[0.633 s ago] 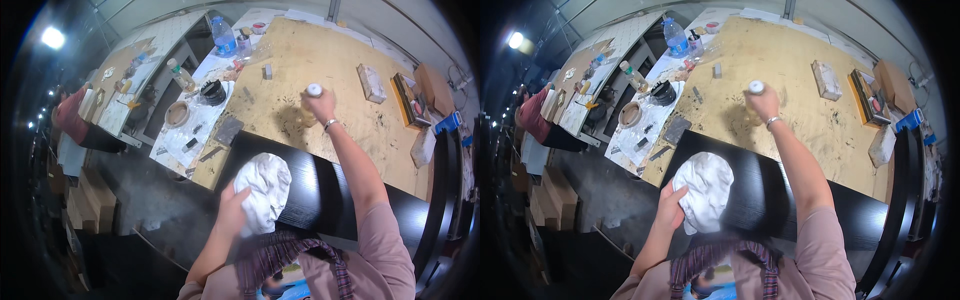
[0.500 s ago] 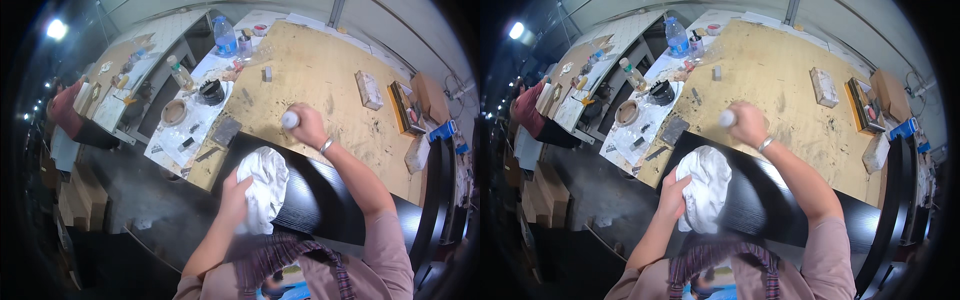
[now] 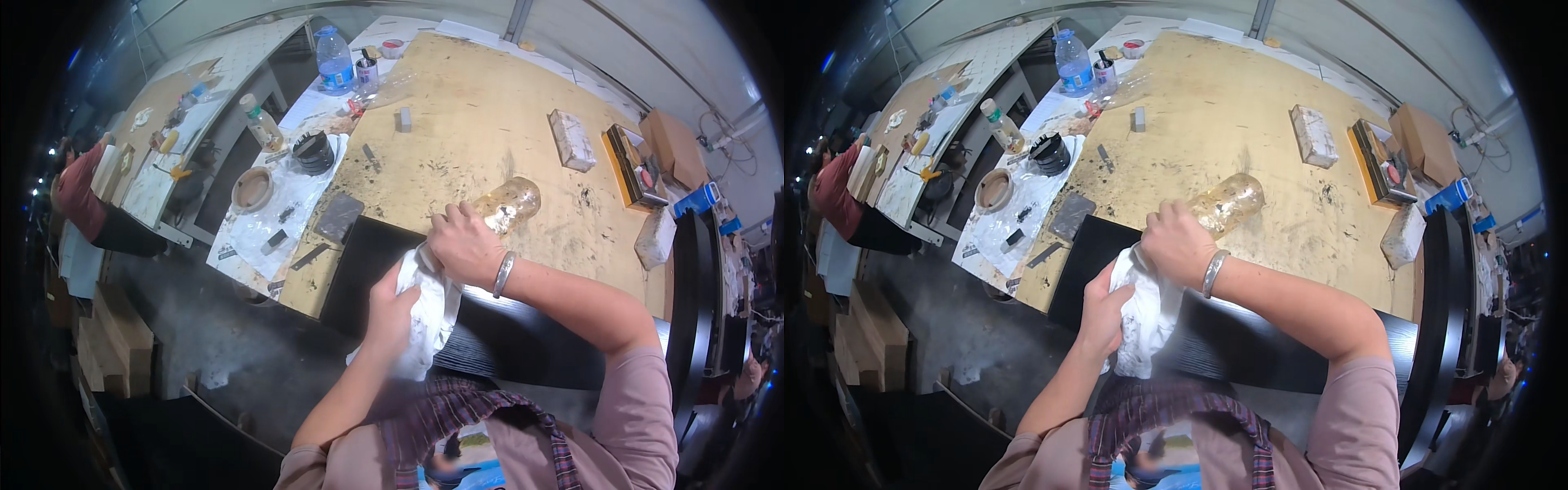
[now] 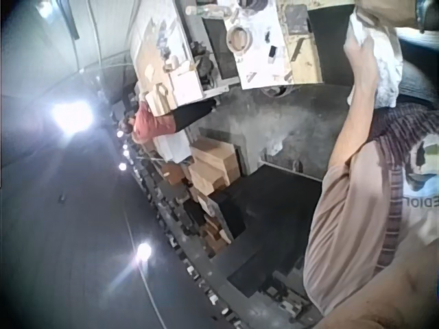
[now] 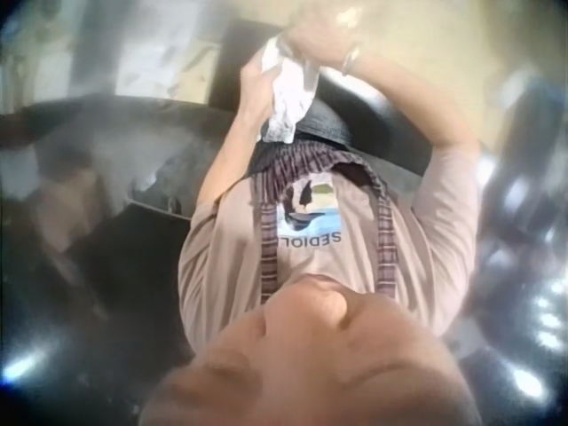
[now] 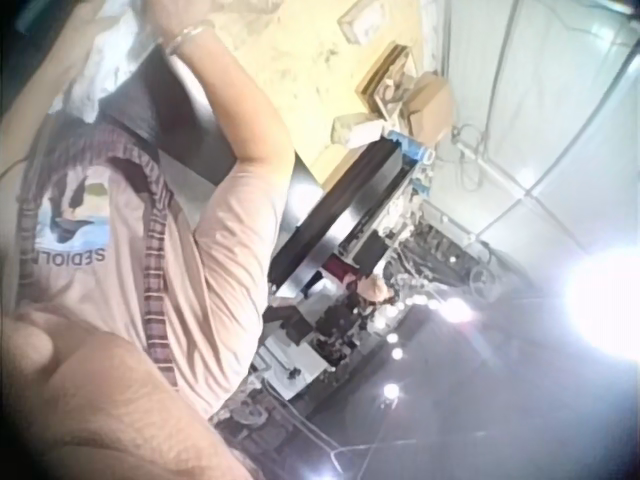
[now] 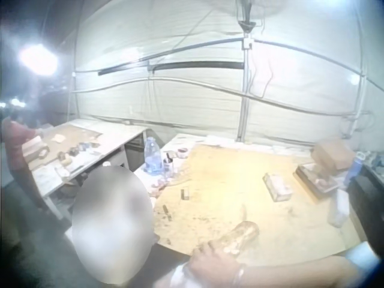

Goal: The person wipes a long black wood panel on a workbench with a white cloth, then uses a small rectangular block to rub the surface, and continues wiping. The person repeats this cycle on the same panel throughout the clip.

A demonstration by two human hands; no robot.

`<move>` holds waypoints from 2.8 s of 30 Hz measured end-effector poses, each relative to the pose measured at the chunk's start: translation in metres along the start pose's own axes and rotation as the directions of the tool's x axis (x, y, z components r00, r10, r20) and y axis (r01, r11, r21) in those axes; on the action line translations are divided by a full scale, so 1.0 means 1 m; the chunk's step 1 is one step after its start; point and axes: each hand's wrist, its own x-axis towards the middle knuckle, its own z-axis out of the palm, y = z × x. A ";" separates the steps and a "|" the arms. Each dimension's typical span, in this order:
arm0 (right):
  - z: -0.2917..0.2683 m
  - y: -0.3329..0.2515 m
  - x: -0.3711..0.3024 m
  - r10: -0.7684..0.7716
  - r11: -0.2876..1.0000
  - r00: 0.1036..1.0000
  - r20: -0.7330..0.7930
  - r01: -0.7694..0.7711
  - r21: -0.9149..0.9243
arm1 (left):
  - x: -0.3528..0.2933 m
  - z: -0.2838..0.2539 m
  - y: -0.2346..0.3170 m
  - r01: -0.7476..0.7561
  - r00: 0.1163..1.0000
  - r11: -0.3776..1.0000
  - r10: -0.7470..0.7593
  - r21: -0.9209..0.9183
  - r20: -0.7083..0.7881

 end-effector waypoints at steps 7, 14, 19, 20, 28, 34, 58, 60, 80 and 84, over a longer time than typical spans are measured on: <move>0.003 0.006 -0.002 0.057 0.997 0.997 0.045 -0.059 0.044 | -0.005 0.001 -0.005 0.002 1.000 1.000 -0.001 -0.021 0.020; 0.038 0.052 0.012 0.569 0.622 0.814 -0.116 -0.334 0.708 | -0.043 -0.029 0.062 -0.109 0.970 0.990 0.087 -0.085 -0.226; 0.102 0.090 0.006 0.851 -0.040 0.513 0.113 -0.151 0.988 | -0.049 -0.058 0.097 -0.233 0.876 0.908 0.351 0.347 -0.331; 0.106 0.092 0.007 0.860 -0.062 0.495 0.123 -0.138 0.989 | -0.043 -0.057 0.084 -0.142 0.911 0.866 0.304 0.480 -0.280; 0.112 0.098 -0.036 0.777 0.243 0.628 0.037 -0.355 0.903 | 0.025 -0.038 -0.002 -0.246 0.887 -0.353 0.293 0.903 0.357; 0.102 0.067 -0.140 0.646 0.331 0.699 0.308 -0.620 0.712 | 0.051 -0.106 0.029 0.017 0.867 -0.122 0.496 0.992 0.047; 0.096 0.043 -0.149 0.674 0.504 0.649 0.353 -0.754 0.422 | -0.084 -0.134 -0.015 -0.305 0.811 -0.253 0.436 0.918 0.389; 0.099 0.046 -0.150 0.677 0.506 0.647 0.352 -0.756 0.416 | -0.086 -0.118 0.006 -0.029 0.793 -0.098 0.604 0.995 0.082; 0.096 0.041 -0.150 0.654 0.502 0.702 0.280 -0.681 0.534 | 0.006 -0.014 -0.018 -0.370 0.914 -0.153 0.116 0.916 0.389; 0.109 0.045 -0.211 0.729 0.579 0.659 -0.186 -0.448 0.682 | 0.016 0.070 -0.075 -0.584 0.798 -0.310 -0.052 0.750 0.601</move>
